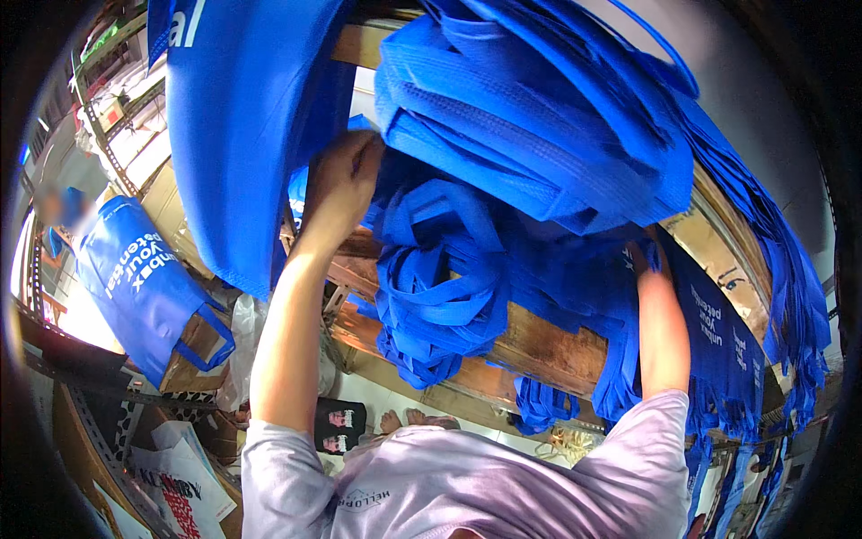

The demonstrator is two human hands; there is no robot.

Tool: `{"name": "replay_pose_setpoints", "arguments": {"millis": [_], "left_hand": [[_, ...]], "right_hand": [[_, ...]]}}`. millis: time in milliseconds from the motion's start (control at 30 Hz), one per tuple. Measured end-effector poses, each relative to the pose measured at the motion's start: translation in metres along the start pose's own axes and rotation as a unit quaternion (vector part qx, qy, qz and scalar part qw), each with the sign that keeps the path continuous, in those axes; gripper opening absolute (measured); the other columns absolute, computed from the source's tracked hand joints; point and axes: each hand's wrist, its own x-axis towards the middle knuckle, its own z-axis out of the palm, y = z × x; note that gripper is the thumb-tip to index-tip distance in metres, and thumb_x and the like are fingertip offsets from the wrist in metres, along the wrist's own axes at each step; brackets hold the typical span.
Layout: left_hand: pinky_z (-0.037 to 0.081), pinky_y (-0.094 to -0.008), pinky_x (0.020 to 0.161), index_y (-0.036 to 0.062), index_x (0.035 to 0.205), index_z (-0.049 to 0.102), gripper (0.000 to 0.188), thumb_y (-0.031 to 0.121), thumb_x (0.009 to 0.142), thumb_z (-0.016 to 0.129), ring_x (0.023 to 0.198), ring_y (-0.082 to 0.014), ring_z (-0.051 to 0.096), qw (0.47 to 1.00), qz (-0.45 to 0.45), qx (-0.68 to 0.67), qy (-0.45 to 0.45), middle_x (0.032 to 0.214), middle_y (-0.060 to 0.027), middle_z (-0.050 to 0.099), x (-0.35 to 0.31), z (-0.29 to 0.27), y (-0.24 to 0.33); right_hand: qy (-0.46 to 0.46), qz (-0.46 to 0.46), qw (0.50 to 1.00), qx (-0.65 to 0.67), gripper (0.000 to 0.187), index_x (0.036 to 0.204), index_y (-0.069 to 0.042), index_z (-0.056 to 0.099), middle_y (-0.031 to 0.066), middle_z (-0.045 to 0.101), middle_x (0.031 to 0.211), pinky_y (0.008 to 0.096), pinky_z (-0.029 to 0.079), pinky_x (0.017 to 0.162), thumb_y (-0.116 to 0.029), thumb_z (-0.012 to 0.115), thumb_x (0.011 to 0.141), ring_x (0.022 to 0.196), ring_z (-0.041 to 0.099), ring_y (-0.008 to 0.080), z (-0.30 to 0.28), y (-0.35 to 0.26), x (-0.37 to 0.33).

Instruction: The person folds blue reusable tote bags on the floor and then stacks them on a metal shelf. The person handles the bags one by one, smoothing them out before folding and placing them in a neat pile.

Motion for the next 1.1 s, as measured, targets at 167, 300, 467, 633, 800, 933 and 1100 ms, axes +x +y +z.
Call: {"name": "replay_pose_setpoints", "arguments": {"millis": [167,300,467,633,800,933,1100], "left_hand": [[0.048,-0.0379,0.077,0.0018,0.099,0.062,0.021,0.016,0.084,0.058,0.090,-0.0342,0.063,0.993,0.042,-0.029,0.106,0.093,-0.0202,0.065,0.025,0.011,0.018],[0.048,-0.0411,0.079,0.0024,0.102,0.061,0.025,0.017,0.082,0.059,0.096,-0.0364,0.062,0.998,0.012,0.034,0.055,0.098,-0.0217,0.064,0.017,0.005,0.009],[0.048,-0.0411,0.083,0.0019,0.106,0.060,0.030,0.013,0.078,0.057,0.102,-0.0351,0.059,0.989,-0.104,0.088,-0.053,0.109,-0.0205,0.061,-0.017,0.003,-0.005],[0.039,-0.0416,0.098,-0.0006,0.115,0.056,0.042,0.005,0.074,0.052,0.114,-0.0345,0.051,0.975,-0.086,0.177,-0.107,0.119,-0.0204,0.055,-0.039,-0.005,-0.025],[0.035,-0.0423,0.101,-0.0018,0.119,0.052,0.048,0.003,0.071,0.051,0.115,-0.0374,0.047,0.949,-0.057,0.294,-0.097,0.119,-0.0239,0.052,-0.048,-0.005,-0.026],[0.042,-0.0423,0.092,-0.0038,0.111,0.055,0.040,0.003,0.071,0.054,0.104,-0.0390,0.053,0.968,-0.019,0.232,-0.095,0.110,-0.0247,0.055,-0.039,-0.021,0.077],[0.046,-0.0433,0.077,-0.0027,0.099,0.062,0.022,0.009,0.082,0.054,0.086,-0.0354,0.060,0.952,0.101,-0.024,-0.289,0.092,-0.0212,0.061,-0.032,-0.001,0.154]], "right_hand": [[-0.025,0.033,0.999,0.009,0.061,0.126,-0.003,0.049,0.0165,0.052,0.127,0.0393,0.035,0.103,-0.029,0.071,0.076,0.120,0.047,0.0305,-0.018,0.016,-0.018],[-0.070,0.052,0.994,-0.059,0.062,0.126,-0.003,0.049,0.0166,0.052,0.127,0.0392,0.034,0.103,-0.029,0.072,0.075,0.121,0.046,0.0308,-0.012,0.030,-0.058],[-0.136,-0.033,0.964,-0.227,0.063,0.126,-0.003,0.049,0.0168,0.051,0.128,0.0390,0.033,0.105,-0.030,0.073,0.074,0.122,0.045,0.0311,0.016,-0.020,-0.107],[-0.330,-0.388,0.804,-0.306,0.082,0.133,-0.002,0.040,0.0213,0.046,0.132,0.0388,0.032,0.106,-0.036,0.076,0.068,0.123,0.044,0.0353,0.071,-0.077,-0.188],[-0.319,-0.401,0.806,-0.295,0.049,0.117,0.000,0.054,0.0198,0.059,0.110,0.0401,0.042,0.092,-0.024,0.070,0.077,0.104,0.056,0.0331,0.091,-0.065,-0.181],[-0.338,-0.300,0.873,-0.183,0.034,0.104,-0.002,0.062,0.0170,0.064,0.095,0.0354,0.045,0.083,-0.027,0.068,0.081,0.093,0.060,0.0262,0.086,-0.069,-0.159],[-0.305,-0.219,0.915,-0.146,0.033,0.116,-0.004,0.059,0.0041,0.062,0.111,0.0294,0.039,0.094,-0.025,0.058,0.091,0.105,0.051,0.0131,0.087,-0.050,-0.126]]}}
